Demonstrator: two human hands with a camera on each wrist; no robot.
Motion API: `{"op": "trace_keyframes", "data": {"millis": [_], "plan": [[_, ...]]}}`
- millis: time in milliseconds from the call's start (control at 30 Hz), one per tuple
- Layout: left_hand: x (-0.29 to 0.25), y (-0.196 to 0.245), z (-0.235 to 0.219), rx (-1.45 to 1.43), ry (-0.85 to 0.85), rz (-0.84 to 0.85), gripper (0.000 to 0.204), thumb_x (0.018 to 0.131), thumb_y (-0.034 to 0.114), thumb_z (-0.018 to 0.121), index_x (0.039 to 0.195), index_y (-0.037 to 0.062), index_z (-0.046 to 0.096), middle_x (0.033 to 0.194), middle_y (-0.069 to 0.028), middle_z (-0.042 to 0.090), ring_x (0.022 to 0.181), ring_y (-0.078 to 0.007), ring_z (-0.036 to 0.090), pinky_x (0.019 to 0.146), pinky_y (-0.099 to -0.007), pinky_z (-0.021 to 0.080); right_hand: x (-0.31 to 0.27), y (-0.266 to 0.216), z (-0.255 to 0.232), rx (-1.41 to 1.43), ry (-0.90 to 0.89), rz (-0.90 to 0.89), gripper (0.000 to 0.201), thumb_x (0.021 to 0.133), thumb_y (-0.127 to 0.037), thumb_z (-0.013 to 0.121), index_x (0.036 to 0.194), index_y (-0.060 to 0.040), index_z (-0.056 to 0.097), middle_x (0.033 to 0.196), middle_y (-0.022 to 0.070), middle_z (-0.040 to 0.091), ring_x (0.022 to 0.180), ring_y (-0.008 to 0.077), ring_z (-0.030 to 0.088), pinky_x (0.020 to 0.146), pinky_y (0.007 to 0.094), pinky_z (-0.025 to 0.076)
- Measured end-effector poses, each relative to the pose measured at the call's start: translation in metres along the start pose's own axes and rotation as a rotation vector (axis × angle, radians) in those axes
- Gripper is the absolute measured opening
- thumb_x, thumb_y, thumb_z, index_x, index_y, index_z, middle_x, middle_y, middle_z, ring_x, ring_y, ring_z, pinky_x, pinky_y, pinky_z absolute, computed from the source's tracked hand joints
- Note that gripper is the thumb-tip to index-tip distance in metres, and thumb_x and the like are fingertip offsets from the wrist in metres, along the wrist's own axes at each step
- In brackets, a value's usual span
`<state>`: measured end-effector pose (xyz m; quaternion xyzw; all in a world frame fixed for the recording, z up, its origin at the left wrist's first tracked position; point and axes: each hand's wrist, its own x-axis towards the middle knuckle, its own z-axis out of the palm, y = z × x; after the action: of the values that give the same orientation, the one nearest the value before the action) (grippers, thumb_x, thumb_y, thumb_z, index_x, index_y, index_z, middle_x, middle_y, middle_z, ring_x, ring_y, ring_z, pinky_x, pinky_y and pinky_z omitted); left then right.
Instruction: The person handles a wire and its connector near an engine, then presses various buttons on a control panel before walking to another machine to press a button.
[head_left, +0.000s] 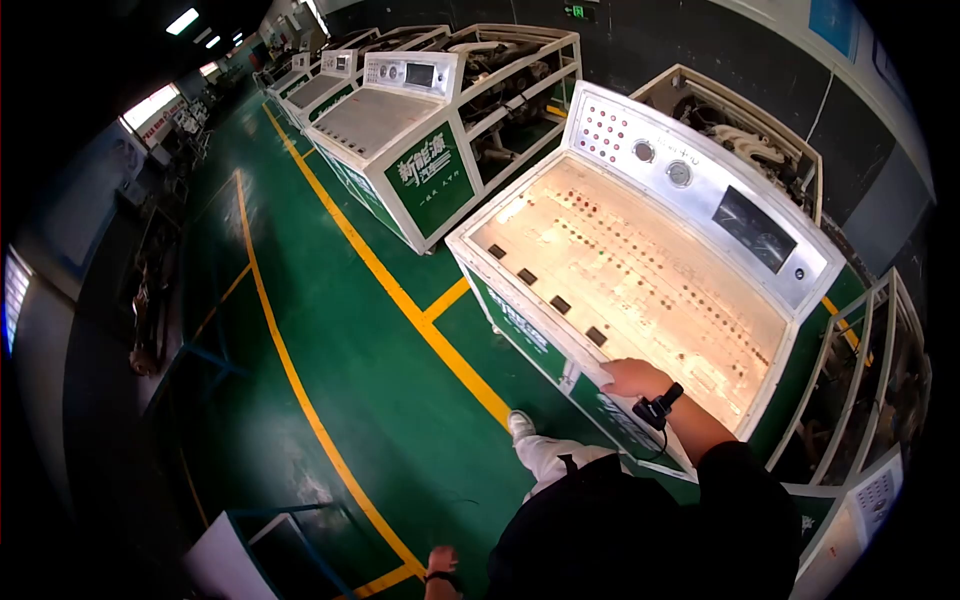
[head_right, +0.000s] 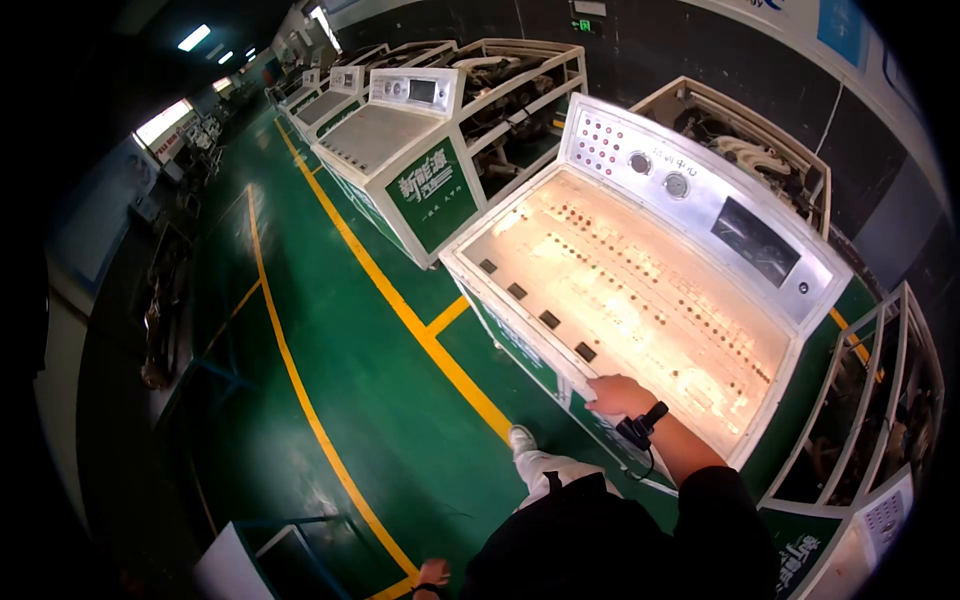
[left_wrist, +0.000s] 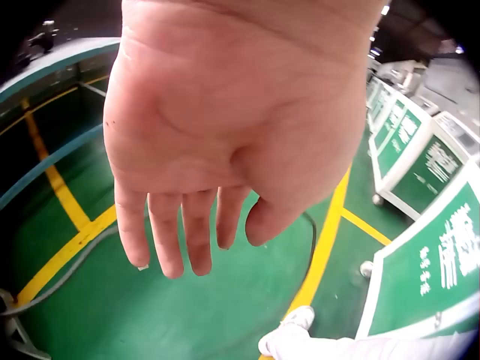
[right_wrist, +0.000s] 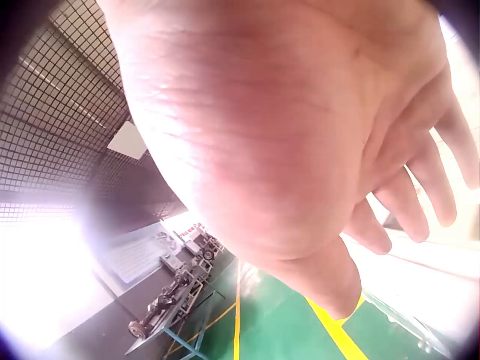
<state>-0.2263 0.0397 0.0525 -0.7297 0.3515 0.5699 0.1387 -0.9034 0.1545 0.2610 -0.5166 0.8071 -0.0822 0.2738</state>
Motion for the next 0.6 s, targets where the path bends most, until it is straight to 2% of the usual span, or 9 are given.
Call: {"op": "trace_keyframes", "data": {"millis": [33, 100, 167, 200, 300, 333, 400, 467, 600], "plan": [[-0.007, -0.007, -0.013, -0.042, 0.059, -0.015, 0.020, 0.093, 0.027, 0.054, 0.097, 0.0109, 0.066, 0.077, -0.0064, 0.063, 0.070, -0.0247, 0.066, 0.056, -0.0443, 0.051, 0.031, -0.020, -0.017, -0.002, -0.052, 0.085, 0.051, 0.085, -0.042, 0.067, 0.118, -0.0040, 0.060, 0.115, 0.0219, 0.066, 0.108, 0.0383, 0.063, 0.087, 0.0483, 0.052], [0.009, -0.010, -0.021, -0.228, 0.189, -0.259, 0.021, 0.094, 0.028, 0.053, 0.097, 0.0121, 0.067, 0.077, -0.0064, 0.064, 0.068, -0.0287, 0.066, 0.060, -0.0473, 0.052, 0.093, -0.039, -0.022, -0.127, 0.046, 0.160, 0.054, 0.085, -0.040, 0.069, 0.123, -0.0040, 0.058, 0.124, 0.0234, 0.062, 0.111, 0.0382, 0.063, 0.086, 0.0491, 0.052], [-0.012, 0.009, -0.034, -0.199, 0.136, -0.236, 0.020, 0.093, 0.027, 0.053, 0.097, 0.0121, 0.066, 0.078, -0.0062, 0.064, 0.069, -0.0279, 0.065, 0.059, -0.0464, 0.052, 0.149, -0.062, -0.040, -0.142, 0.005, 0.182, 0.058, 0.085, -0.040, 0.070, 0.128, -0.0049, 0.054, 0.130, 0.0259, 0.057, 0.113, 0.0391, 0.062, 0.088, 0.0496, 0.052], [-0.017, 0.025, -0.036, -0.198, 0.122, -0.232, 0.020, 0.093, 0.027, 0.053, 0.097, 0.0121, 0.066, 0.078, -0.0061, 0.064, 0.069, -0.0275, 0.065, 0.059, -0.0459, 0.052, 0.173, -0.075, -0.055, -0.049, -0.035, 0.195, 0.064, 0.085, -0.041, 0.070, 0.133, -0.0037, 0.050, 0.134, 0.0277, 0.054, 0.114, 0.0399, 0.061, 0.090, 0.0496, 0.051], [-0.016, 0.095, -0.053, -0.180, 0.093, -0.212, 0.019, 0.092, 0.027, 0.053, 0.097, 0.0122, 0.065, 0.079, -0.0057, 0.064, 0.069, -0.0264, 0.065, 0.059, -0.0445, 0.051, 0.237, -0.096, -0.079, -0.066, -0.009, 0.213, 0.067, 0.085, -0.041, 0.070, 0.135, -0.0022, 0.047, 0.138, 0.0291, 0.051, 0.115, 0.0396, 0.061, 0.091, 0.0498, 0.051], [-0.012, 0.121, -0.061, -0.171, 0.083, -0.200, 0.019, 0.092, 0.027, 0.053, 0.097, 0.0122, 0.065, 0.080, -0.0056, 0.064, 0.069, -0.0260, 0.064, 0.059, -0.0441, 0.050, 0.257, -0.098, -0.084, -0.060, -0.022, 0.244, 0.076, 0.084, -0.043, 0.070, 0.142, -0.0010, 0.042, 0.142, 0.0321, 0.046, 0.116, 0.0416, 0.060, 0.092, 0.0488, 0.052], [0.000, 0.177, -0.078, -0.146, 0.065, -0.174, 0.019, 0.092, 0.027, 0.053, 0.097, 0.0122, 0.064, 0.080, -0.0053, 0.064, 0.069, -0.0252, 0.064, 0.059, -0.0431, 0.050, 0.291, -0.099, -0.093, -0.095, -0.026, 0.319, 0.081, 0.085, -0.043, 0.071, 0.145, -0.0010, 0.038, 0.145, 0.0335, 0.042, 0.119, 0.0430, 0.058, 0.094, 0.0489, 0.051], [0.020, 0.236, -0.103, -0.106, 0.050, -0.151, 0.018, 0.091, 0.027, 0.054, 0.097, 0.0123, 0.064, 0.081, -0.0050, 0.064, 0.070, -0.0245, 0.064, 0.058, -0.0422, 0.049, 0.322, -0.098, -0.098, -0.090, -0.070, 0.407, 0.089, 0.084, -0.042, 0.072, 0.150, -0.0012, 0.030, 0.150, 0.0351, 0.034, 0.126, 0.0451, 0.052, 0.098, 0.0492, 0.049], [0.083, 0.377, -0.172, 0.008, 0.013, -0.082, 0.017, 0.091, 0.026, 0.054, 0.097, 0.0123, 0.062, 0.082, -0.0045, 0.064, 0.070, -0.0230, 0.063, 0.058, -0.0404, 0.048, 0.364, -0.112, -0.116, 0.032, -0.042, 0.525, 0.084, 0.085, -0.029, 0.064, 0.153, 0.0023, 0.026, 0.152, 0.0385, 0.028, 0.130, 0.0488, 0.046, 0.101, 0.0524, 0.042]]}}
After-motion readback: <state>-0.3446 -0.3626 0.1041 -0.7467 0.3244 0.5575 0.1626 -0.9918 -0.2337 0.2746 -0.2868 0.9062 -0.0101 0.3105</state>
